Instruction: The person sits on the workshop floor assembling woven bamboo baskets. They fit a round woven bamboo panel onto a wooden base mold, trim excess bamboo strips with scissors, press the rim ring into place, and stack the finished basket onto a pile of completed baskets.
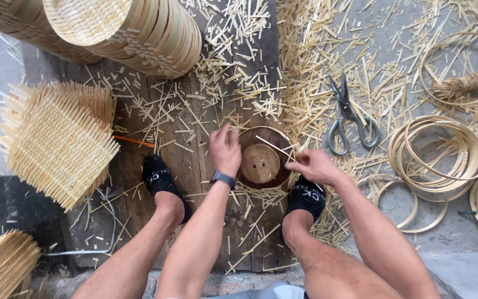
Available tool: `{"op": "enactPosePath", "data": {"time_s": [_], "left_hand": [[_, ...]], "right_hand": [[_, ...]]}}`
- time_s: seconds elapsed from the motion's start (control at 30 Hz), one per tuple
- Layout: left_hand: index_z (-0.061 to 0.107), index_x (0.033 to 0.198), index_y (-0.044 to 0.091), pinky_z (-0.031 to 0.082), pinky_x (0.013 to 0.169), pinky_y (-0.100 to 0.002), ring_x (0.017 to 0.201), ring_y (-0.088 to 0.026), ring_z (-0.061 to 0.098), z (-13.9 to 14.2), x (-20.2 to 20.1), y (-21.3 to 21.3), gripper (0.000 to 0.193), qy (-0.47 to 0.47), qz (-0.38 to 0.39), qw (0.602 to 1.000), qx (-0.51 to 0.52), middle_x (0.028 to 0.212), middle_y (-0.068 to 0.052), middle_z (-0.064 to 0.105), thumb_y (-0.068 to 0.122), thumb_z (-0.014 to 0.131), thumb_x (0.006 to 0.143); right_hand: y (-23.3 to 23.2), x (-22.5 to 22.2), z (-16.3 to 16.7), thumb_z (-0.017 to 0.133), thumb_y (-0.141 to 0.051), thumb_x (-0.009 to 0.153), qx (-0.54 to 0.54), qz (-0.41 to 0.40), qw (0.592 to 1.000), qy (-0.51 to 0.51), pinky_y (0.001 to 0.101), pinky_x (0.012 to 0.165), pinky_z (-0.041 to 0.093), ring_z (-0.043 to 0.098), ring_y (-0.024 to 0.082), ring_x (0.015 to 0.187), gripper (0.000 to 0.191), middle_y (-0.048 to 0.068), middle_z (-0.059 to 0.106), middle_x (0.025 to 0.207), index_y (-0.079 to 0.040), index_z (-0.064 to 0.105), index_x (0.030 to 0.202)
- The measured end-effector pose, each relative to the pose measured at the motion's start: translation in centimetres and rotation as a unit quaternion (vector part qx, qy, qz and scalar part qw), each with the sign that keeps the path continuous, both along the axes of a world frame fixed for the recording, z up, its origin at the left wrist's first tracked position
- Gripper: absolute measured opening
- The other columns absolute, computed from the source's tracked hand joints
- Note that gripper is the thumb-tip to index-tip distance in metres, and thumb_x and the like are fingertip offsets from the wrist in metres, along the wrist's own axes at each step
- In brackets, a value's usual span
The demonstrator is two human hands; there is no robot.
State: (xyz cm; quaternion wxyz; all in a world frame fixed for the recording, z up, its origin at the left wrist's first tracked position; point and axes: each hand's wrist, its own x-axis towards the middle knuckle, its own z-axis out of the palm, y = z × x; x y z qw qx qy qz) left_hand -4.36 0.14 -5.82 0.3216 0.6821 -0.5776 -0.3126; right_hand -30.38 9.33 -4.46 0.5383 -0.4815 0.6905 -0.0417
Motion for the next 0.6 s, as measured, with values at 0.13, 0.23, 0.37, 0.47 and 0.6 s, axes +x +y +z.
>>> {"op": "enactPosePath", "data": {"time_s": [0.13, 0.23, 0.37, 0.47, 0.6], "left_hand": [[0.075, 0.118, 0.003, 0.054, 0.083, -0.031, 0.091, -0.016, 0.069, -0.3, 3.6, 3.2, 0.042, 0.08, 0.058, 0.962, 0.256, 0.102, -0.008, 0.077, 0.032, 0.08, 0.089], [0.075, 0.117, -0.003, 0.053, 0.076, -0.025, 0.085, -0.01, 0.068, -0.9, 3.9, 3.6, 0.044, 0.217, 0.094, 0.916, 0.324, 0.1, -0.006, 0.079, 0.022, 0.084, 0.082], [0.079, 0.11, -0.006, 0.053, 0.072, -0.026, 0.079, -0.01, 0.065, -1.0, 3.3, 2.9, 0.039, 0.185, 0.087, 0.924, 0.323, 0.095, -0.006, 0.078, 0.017, 0.087, 0.08], [0.08, 0.106, -0.004, 0.052, 0.071, -0.026, 0.077, -0.01, 0.067, -0.7, 3.1, 2.4, 0.034, 0.132, 0.084, 0.934, 0.32, 0.09, -0.008, 0.079, 0.019, 0.086, 0.082], [0.073, 0.113, -0.005, 0.057, 0.079, -0.032, 0.085, -0.015, 0.071, 0.3, 3.0, 3.4, 0.033, 0.301, 0.13, 0.869, 0.37, 0.101, -0.01, 0.078, 0.019, 0.076, 0.09]], "right_hand": [[0.9, -3.2, 1.4, 0.065, -0.045, 0.096, -0.065, -0.382, 0.864, -0.321, 0.0382, 0.086, 0.057, 0.07, 0.019, 0.093, 0.047, 0.011, 0.075, 0.1, -0.003, 0.075, 0.115], [0.9, -2.5, 0.0, 0.07, -0.035, 0.093, -0.041, -0.413, 0.863, -0.287, 0.0363, 0.081, 0.059, 0.069, 0.015, 0.088, 0.039, 0.006, 0.073, 0.1, -0.006, 0.068, 0.119], [1.6, 1.4, -3.3, 0.075, -0.014, 0.088, 0.027, -0.363, 0.905, -0.218, 0.0321, 0.065, 0.063, 0.071, 0.016, 0.07, 0.024, 0.006, 0.074, 0.087, 0.003, 0.072, 0.105], [1.6, 2.0, -4.0, 0.076, -0.009, 0.091, 0.041, -0.403, 0.889, -0.213, 0.032, 0.058, 0.059, 0.068, 0.02, 0.067, 0.022, 0.01, 0.071, 0.087, 0.007, 0.07, 0.105], [1.8, 1.4, -2.3, 0.074, -0.009, 0.092, 0.024, -0.422, 0.854, -0.302, 0.0327, 0.065, 0.062, 0.07, 0.018, 0.075, 0.02, 0.009, 0.073, 0.092, 0.005, 0.069, 0.106]]}}
